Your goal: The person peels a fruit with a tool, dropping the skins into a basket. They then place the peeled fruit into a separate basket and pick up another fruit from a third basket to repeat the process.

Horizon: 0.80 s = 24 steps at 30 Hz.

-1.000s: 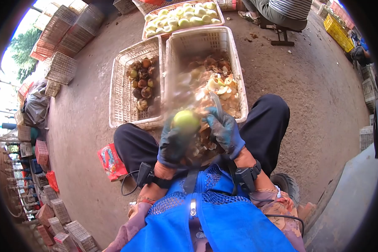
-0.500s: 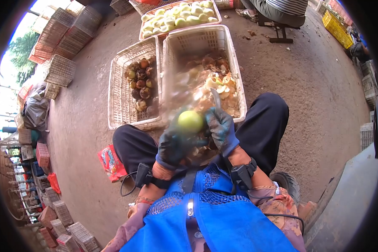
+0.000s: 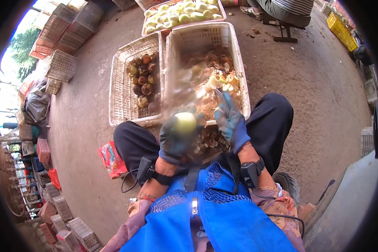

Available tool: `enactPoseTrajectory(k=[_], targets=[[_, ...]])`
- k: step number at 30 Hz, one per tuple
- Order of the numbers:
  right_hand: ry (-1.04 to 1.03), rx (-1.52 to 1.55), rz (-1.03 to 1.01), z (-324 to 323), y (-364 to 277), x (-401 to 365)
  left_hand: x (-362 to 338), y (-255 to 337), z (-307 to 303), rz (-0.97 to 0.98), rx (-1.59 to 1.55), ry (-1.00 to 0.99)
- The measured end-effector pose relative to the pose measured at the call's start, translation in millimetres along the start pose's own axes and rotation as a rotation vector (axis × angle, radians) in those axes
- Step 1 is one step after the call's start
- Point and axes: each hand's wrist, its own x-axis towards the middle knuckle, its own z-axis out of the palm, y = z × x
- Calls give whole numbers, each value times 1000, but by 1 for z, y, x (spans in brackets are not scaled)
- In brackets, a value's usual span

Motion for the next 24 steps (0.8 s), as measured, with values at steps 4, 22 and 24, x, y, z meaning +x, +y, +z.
enactPoseTrajectory(k=[4,22,24], targets=[[-240,-9,-66,12,-4,-23,2,4,1,64,27,47],[-131,-736,-65,-3,7,-6,-1,-3,23,115,82,-10],[-72,-544,-92,-7,8,-7,-1,-4,23,43,-7,-104]])
